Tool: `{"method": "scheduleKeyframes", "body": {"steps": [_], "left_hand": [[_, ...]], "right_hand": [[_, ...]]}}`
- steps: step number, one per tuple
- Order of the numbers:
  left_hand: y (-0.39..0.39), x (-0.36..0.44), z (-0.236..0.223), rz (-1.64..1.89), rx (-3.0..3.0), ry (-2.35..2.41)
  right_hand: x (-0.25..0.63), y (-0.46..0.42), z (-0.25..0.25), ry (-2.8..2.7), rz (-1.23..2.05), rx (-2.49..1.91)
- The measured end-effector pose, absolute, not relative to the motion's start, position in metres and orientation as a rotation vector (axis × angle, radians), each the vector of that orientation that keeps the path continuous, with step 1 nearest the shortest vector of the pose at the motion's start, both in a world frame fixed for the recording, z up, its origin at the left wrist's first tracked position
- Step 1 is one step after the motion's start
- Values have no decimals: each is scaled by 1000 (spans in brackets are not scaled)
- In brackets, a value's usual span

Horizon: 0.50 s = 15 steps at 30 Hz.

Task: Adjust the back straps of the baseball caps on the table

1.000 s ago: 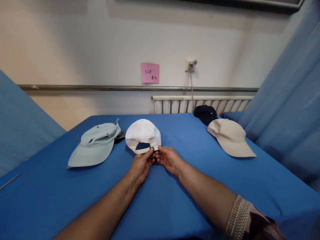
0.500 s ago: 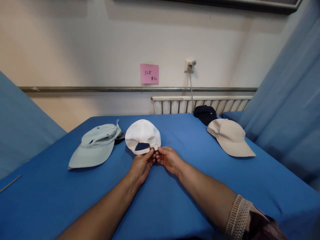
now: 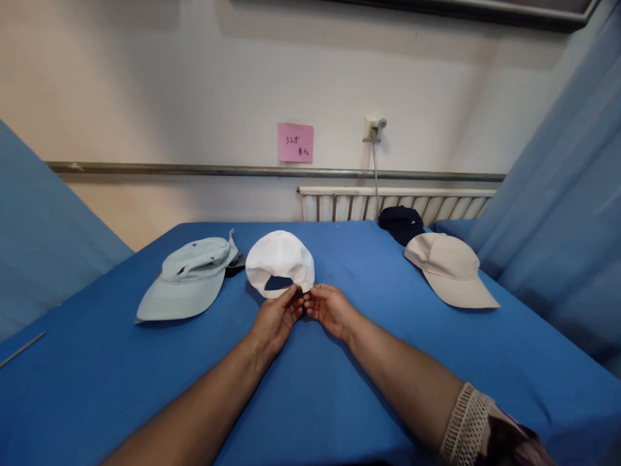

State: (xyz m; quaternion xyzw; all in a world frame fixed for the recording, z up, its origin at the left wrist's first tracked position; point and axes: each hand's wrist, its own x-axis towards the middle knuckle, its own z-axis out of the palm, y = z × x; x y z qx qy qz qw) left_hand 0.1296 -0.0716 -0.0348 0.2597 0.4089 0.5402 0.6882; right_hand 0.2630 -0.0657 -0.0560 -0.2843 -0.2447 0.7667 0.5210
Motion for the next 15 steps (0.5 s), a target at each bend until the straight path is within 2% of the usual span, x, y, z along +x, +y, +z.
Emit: {"method": "scheduleKeyframes", "body": {"steps": [15], "left_hand": [[-72,131,-38,1254,709,956]], "right_hand": [[262,-66,-54,-574,1843,-692]]}}
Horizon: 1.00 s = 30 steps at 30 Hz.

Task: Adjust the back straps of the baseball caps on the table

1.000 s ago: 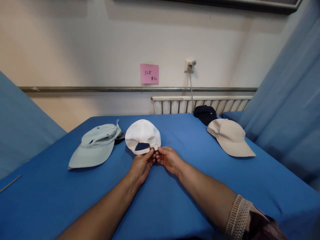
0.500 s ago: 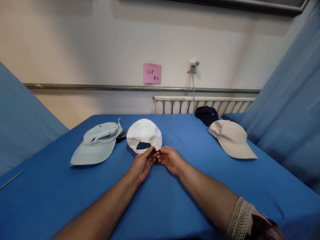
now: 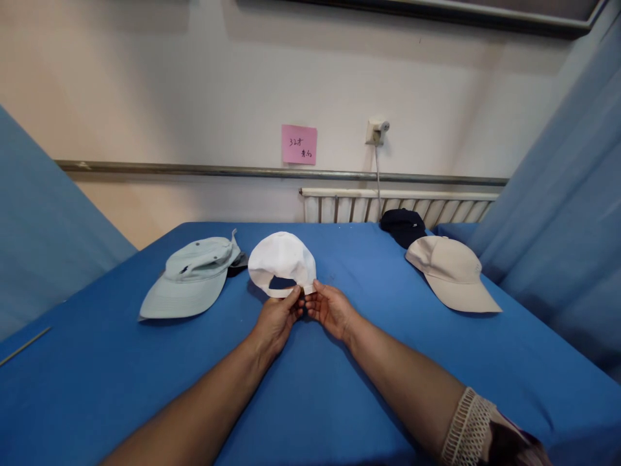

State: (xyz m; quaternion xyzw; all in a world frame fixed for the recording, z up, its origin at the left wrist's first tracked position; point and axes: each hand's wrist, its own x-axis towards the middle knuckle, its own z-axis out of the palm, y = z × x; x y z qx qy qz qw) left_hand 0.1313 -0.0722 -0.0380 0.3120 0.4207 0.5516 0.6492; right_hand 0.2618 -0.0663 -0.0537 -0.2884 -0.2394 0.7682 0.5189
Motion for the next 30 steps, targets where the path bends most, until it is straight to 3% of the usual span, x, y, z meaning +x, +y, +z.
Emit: {"method": "scheduleKeyframes", "body": {"steps": [30], "left_hand": [[-75,130,-38,1224,747,976]], "right_hand": [[259,-67,-57,-616,1774,-679]]}}
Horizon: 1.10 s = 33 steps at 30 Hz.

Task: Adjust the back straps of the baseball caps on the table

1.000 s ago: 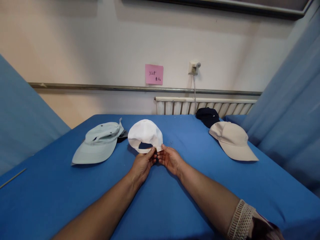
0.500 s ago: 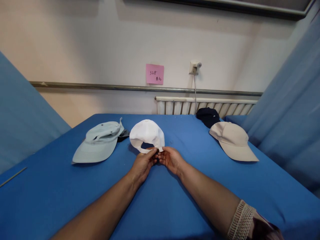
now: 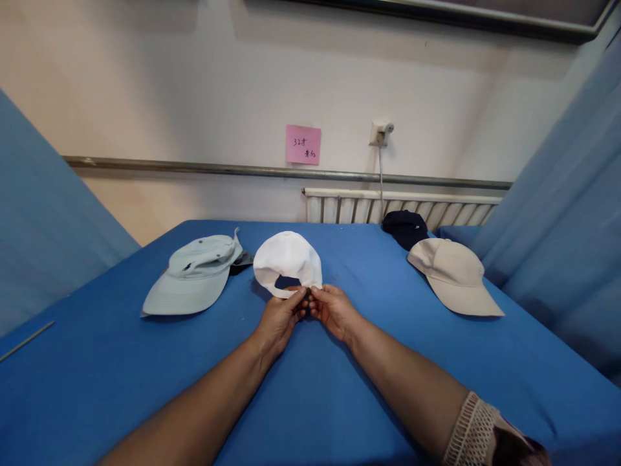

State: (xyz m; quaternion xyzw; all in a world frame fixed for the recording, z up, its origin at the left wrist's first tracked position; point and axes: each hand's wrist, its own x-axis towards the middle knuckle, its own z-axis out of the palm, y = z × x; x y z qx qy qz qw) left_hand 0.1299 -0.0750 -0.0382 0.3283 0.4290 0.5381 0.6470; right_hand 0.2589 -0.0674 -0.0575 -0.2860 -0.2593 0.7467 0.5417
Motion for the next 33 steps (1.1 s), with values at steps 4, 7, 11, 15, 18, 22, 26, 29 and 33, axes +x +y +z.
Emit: {"method": "scheduleKeyframes", "body": {"steps": [4,7,11,15,18,22,26,29,33], "left_hand": [[-74,129,-39,1232,730,980],[-73,129,-38,1211,695,943],[-71,128,-32,1193,523,833],[-65,117,-26,1213,348,809],[-58,106,-21,1236,288,777],[-57,101,-14,1220,274,700],[-66,108,-12,1109,323,657],[-70,112,-15,998,364,733],[-65,111,-19,1077,335,749]], "right_hand": [[257,-67,-59,-626,1760,-689],[258,-69,-58,-630,1744,-696],[267,-63,-59,-547,1706,-680],[284,-48,-62,-445,1614,-733],[296,-36,-66,-410,1505,-817],[305,-29,-69,-441,1469,-864],[311,-28,-69,-496,1461,-896],[321,-24,-68,-517,1408,-947],[336,-18,-69,-538,1299,-1019]]}}
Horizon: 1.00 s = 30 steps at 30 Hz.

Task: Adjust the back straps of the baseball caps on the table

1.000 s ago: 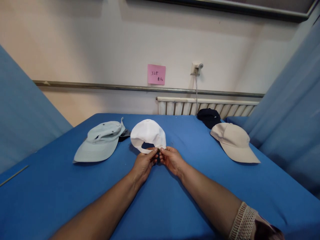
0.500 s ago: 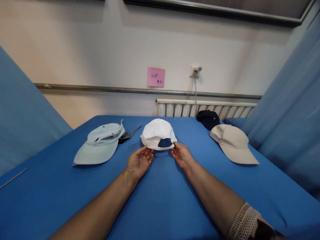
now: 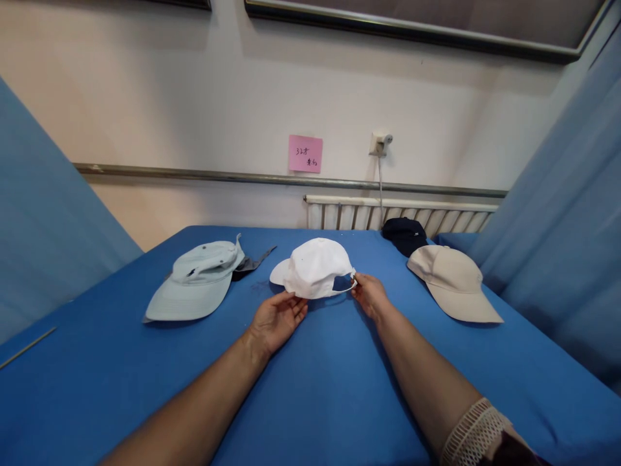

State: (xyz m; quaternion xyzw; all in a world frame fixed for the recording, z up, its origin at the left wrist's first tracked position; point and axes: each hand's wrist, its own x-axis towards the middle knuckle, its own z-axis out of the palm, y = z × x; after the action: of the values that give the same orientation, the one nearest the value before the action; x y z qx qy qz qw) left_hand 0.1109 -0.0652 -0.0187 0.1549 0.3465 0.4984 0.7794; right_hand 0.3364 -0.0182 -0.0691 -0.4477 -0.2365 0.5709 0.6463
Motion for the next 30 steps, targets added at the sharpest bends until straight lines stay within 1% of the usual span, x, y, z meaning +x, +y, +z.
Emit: {"method": "scheduleKeyframes", "body": {"steps": [3,5,11,13,18,20,26,30], "left_hand": [[-61,107,-18,1140,306,722],[-62,107,-17,1118,335,715],[-75,114,-19,857,485,722],[-73,114,-20,913,440,746],[-54,101,-20,1220,287,838],[-47,93,-18,1273,266,860],[-41,77,-12,1154,386,808],[-41,78,-11,1116,504,972]], "right_hand": [[342,-15,-72,-561,1234,-1053],[344,-13,-73,-574,1202,-1072],[354,-7,-78,-624,1123,-1133],[360,-4,-80,-639,1093,-1167],[372,2,-83,-658,1028,-1247],[374,2,-83,-673,1022,-1261],[377,-2,-80,-758,1101,-1241],[379,-2,-80,-763,1107,-1215]]}}
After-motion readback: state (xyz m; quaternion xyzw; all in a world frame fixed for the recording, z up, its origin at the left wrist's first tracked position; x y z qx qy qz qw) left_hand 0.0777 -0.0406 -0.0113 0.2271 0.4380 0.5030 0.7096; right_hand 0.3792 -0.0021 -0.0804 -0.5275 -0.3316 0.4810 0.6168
